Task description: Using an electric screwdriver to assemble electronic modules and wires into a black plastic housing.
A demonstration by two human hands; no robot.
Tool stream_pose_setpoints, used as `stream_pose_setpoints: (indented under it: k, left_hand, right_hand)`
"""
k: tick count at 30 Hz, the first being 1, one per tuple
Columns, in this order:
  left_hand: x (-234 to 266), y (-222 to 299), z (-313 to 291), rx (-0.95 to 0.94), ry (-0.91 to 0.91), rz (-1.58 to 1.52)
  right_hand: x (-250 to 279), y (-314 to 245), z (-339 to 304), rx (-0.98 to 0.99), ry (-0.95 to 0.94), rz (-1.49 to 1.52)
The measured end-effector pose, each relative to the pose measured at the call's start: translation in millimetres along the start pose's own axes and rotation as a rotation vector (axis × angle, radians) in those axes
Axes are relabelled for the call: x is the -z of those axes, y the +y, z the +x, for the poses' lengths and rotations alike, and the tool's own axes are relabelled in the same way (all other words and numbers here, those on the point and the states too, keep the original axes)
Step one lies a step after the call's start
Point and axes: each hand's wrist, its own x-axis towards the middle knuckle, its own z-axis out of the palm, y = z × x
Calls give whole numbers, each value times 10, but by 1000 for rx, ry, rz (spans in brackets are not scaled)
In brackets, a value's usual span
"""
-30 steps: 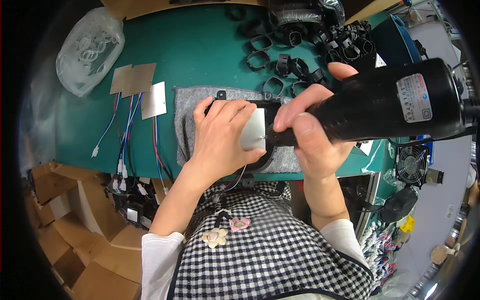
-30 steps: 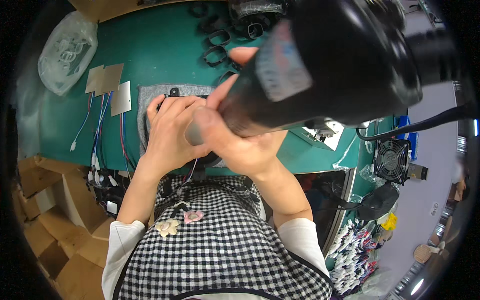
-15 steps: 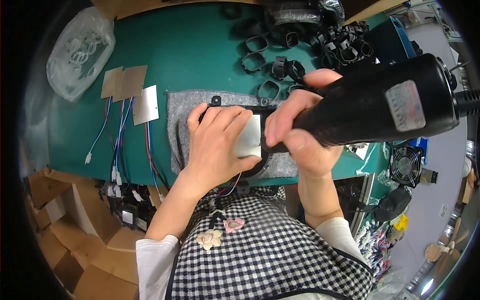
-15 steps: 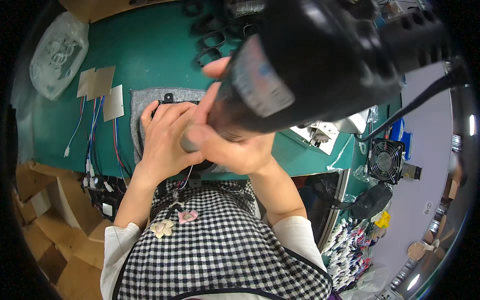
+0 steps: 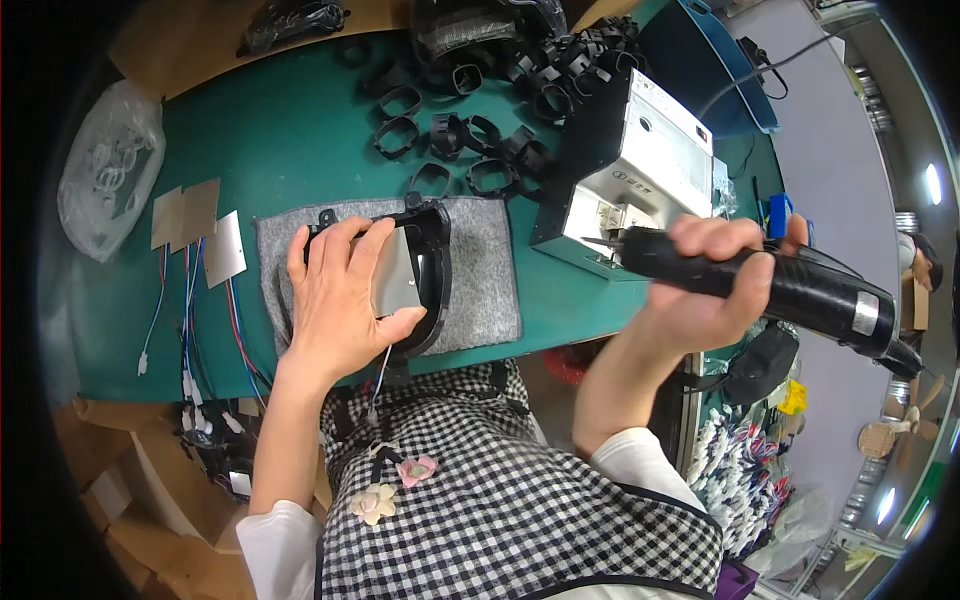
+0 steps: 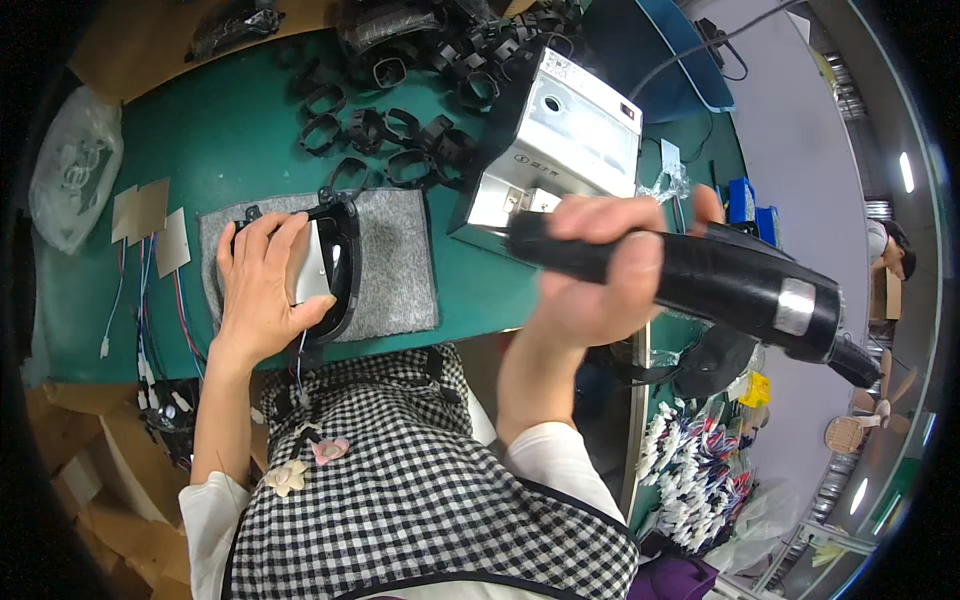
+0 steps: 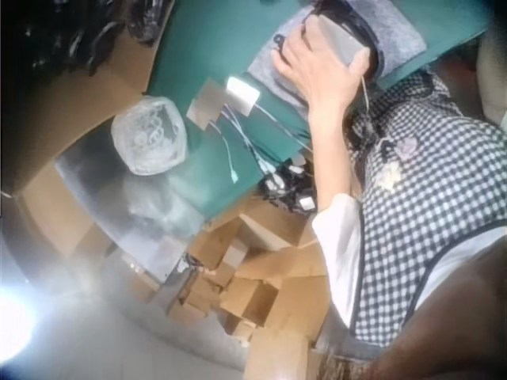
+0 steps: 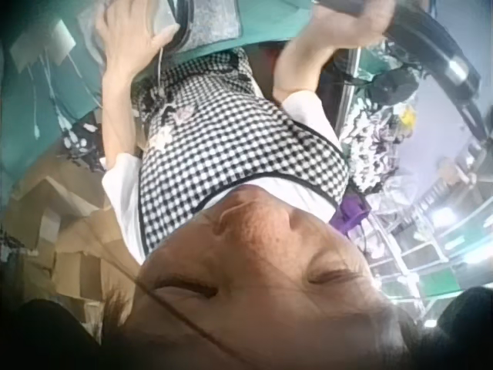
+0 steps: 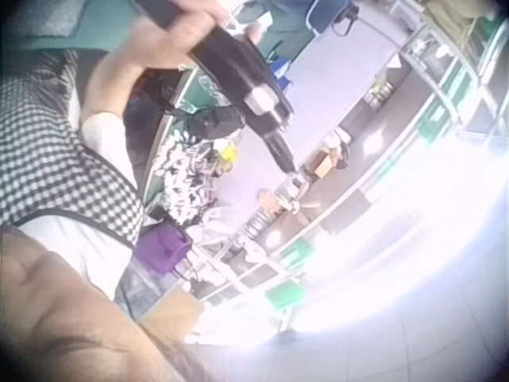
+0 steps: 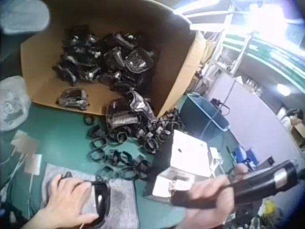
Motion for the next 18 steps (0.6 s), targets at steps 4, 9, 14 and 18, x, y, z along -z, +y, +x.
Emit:
stream_pose_setpoints:
  k: [4,9,14,18]
  left_hand:
    - [-9,-97,47,-38,-8,13]
    - [35,-152,-73,25,37,-33]
    - [39,-355,-178,105,149,-173]
    - [-118,-411,-231,86,151,-312]
  right_hand:
    - [211,9,138,89,4,-313]
    - [37,78,61,-154,-40,-292]
    - [-91,-62,-182,-164,-134,-62]
    - [-728,-40,-428,-147,-303,110]
